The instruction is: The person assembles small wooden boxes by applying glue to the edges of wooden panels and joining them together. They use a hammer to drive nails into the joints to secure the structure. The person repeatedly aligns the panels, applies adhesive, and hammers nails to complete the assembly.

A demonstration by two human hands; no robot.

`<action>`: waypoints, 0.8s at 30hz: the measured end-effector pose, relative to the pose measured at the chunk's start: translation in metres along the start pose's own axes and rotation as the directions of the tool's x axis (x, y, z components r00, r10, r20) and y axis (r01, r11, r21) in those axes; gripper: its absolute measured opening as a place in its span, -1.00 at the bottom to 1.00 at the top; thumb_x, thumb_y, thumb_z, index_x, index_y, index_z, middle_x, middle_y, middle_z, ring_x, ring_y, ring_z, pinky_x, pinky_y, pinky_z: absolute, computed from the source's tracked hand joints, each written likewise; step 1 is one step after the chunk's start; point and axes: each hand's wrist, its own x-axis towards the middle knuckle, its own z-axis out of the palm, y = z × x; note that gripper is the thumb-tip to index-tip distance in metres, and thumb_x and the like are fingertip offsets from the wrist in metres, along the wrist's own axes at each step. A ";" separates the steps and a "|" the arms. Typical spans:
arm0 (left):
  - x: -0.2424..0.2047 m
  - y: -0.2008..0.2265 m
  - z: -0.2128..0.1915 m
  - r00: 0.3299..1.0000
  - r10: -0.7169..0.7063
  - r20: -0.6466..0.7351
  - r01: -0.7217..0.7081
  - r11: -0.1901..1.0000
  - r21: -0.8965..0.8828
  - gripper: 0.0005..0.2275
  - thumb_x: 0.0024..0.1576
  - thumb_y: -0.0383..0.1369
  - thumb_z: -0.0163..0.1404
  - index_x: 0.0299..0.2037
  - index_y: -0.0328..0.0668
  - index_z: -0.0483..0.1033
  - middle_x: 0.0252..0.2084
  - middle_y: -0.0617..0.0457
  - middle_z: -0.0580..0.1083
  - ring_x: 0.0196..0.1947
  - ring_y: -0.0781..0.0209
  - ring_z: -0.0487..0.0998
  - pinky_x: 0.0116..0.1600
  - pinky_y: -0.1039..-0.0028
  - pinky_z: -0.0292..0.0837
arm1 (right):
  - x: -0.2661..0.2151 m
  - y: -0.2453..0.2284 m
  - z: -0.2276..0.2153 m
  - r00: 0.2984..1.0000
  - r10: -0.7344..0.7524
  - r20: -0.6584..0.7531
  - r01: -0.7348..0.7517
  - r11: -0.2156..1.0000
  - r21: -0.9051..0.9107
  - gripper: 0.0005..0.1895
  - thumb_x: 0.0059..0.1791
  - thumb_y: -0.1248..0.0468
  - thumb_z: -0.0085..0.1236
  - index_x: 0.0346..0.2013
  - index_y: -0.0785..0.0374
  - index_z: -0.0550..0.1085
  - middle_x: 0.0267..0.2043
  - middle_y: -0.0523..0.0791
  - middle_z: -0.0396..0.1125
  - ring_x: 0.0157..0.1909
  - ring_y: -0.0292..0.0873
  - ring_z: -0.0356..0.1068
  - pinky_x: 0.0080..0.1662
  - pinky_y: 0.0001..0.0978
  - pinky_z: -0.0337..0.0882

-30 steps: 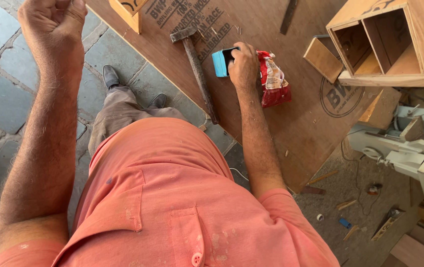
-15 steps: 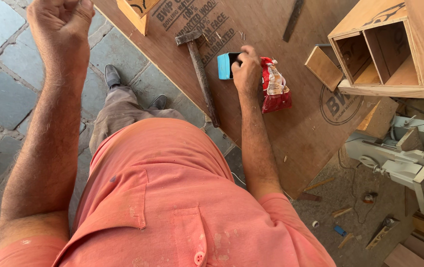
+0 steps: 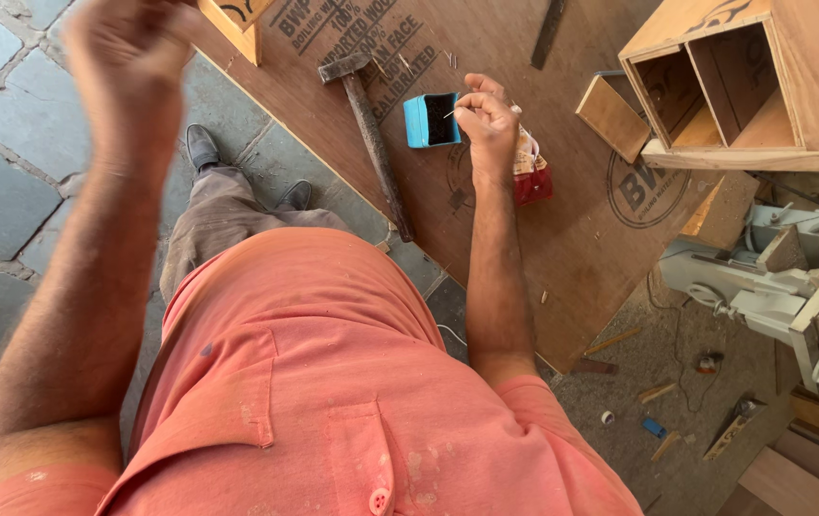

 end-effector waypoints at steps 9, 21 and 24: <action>-0.048 0.038 0.092 0.926 -0.046 0.375 0.025 0.998 0.059 -0.65 0.14 -0.58 0.18 0.12 -0.26 0.40 -0.14 -0.05 0.66 -0.12 0.21 0.71 -0.04 0.46 0.65 | -0.040 -0.124 0.072 0.845 -0.335 0.416 0.430 0.888 -0.159 -0.89 -0.02 0.48 0.25 -0.22 0.33 0.52 0.28 -0.07 0.32 0.35 -0.12 0.26 0.36 -0.23 0.31; -0.032 -0.006 0.048 0.898 0.278 0.342 -0.390 0.863 0.321 -0.82 0.07 -0.59 0.22 -0.15 -0.19 0.63 -0.21 -0.06 0.62 -0.22 0.12 0.61 -0.10 0.37 0.55 | -0.051 -0.048 0.104 0.913 -0.207 0.352 0.321 0.897 -0.304 -0.81 0.01 0.36 0.31 -0.11 0.31 0.53 0.23 -0.07 0.38 0.27 -0.02 0.37 0.32 -0.20 0.37; 0.013 -0.036 0.010 0.987 0.078 0.144 -0.090 0.993 0.081 -0.93 0.25 -0.61 0.11 -0.12 -0.34 0.61 -0.16 0.01 0.62 -0.16 0.24 0.65 -0.04 0.41 0.58 | -0.049 0.001 0.104 0.937 -0.057 0.344 0.303 0.621 -0.723 -0.52 -0.04 0.25 0.35 0.11 0.37 0.42 0.24 0.04 0.31 0.19 0.12 0.35 0.19 -0.06 0.38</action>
